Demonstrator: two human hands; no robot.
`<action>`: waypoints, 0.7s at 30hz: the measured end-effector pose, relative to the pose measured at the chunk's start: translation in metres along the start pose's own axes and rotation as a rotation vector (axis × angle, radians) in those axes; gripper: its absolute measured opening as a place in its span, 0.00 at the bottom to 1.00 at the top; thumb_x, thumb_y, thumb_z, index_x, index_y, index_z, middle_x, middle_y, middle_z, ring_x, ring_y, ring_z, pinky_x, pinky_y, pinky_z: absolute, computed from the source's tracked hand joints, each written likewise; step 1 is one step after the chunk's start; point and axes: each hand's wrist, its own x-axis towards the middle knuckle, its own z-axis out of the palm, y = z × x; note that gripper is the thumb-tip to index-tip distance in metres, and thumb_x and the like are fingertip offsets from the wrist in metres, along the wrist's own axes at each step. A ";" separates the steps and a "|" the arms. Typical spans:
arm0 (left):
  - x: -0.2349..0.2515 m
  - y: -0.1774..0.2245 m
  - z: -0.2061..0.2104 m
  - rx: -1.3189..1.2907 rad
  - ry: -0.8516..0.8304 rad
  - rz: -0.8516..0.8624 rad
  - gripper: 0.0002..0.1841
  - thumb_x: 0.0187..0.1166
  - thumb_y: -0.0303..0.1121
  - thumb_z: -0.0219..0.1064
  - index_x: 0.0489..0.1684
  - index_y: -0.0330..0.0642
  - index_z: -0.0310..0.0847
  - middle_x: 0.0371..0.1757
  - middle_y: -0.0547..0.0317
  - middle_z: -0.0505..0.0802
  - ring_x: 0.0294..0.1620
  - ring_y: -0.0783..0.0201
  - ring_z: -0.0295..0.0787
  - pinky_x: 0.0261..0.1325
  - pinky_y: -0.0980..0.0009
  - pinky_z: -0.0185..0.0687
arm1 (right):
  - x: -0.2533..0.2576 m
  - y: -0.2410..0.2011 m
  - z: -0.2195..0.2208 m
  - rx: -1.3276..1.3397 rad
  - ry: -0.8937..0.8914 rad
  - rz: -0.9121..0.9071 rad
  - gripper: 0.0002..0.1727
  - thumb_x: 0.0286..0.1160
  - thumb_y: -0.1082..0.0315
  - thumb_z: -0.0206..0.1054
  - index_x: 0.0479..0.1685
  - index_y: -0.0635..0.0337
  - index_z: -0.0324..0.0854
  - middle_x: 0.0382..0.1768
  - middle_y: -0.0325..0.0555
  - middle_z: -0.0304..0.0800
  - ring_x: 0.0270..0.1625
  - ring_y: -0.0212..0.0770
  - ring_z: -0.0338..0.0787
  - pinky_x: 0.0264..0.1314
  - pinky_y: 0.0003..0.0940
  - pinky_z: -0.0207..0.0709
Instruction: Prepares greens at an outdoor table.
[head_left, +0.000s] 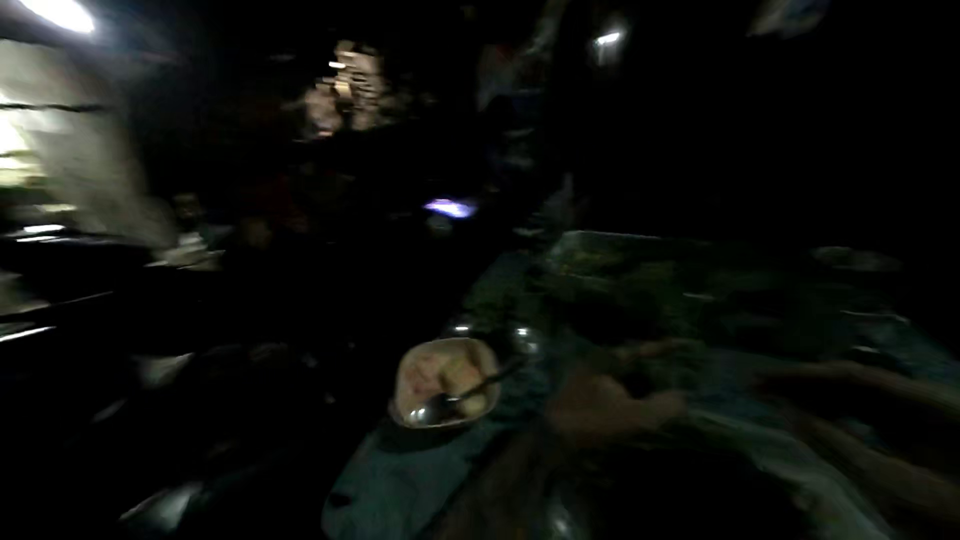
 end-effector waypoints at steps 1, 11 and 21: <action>0.005 -0.003 0.005 -0.021 -0.018 -0.010 0.24 0.77 0.33 0.72 0.74 0.48 0.82 0.52 0.58 0.93 0.44 0.74 0.89 0.50 0.74 0.87 | -0.001 0.025 -0.001 -0.044 0.081 -0.052 0.14 0.67 0.67 0.73 0.51 0.61 0.90 0.46 0.39 0.94 0.48 0.30 0.92 0.54 0.27 0.88; 0.000 0.002 0.016 0.022 -0.070 -0.058 0.10 0.73 0.31 0.70 0.50 0.41 0.86 0.36 0.69 0.89 0.35 0.80 0.85 0.41 0.80 0.84 | -0.005 0.041 0.011 -0.426 0.078 -0.158 0.20 0.67 0.56 0.77 0.61 0.39 0.91 0.58 0.31 0.91 0.62 0.32 0.88 0.65 0.37 0.85; 0.004 -0.009 0.020 -0.169 -0.142 0.027 0.25 0.71 0.38 0.74 0.70 0.52 0.83 0.51 0.69 0.93 0.47 0.76 0.90 0.51 0.77 0.88 | -0.006 0.035 0.013 -0.081 -0.027 0.019 0.09 0.65 0.69 0.79 0.44 0.48 0.91 0.45 0.27 0.94 0.47 0.22 0.91 0.51 0.23 0.89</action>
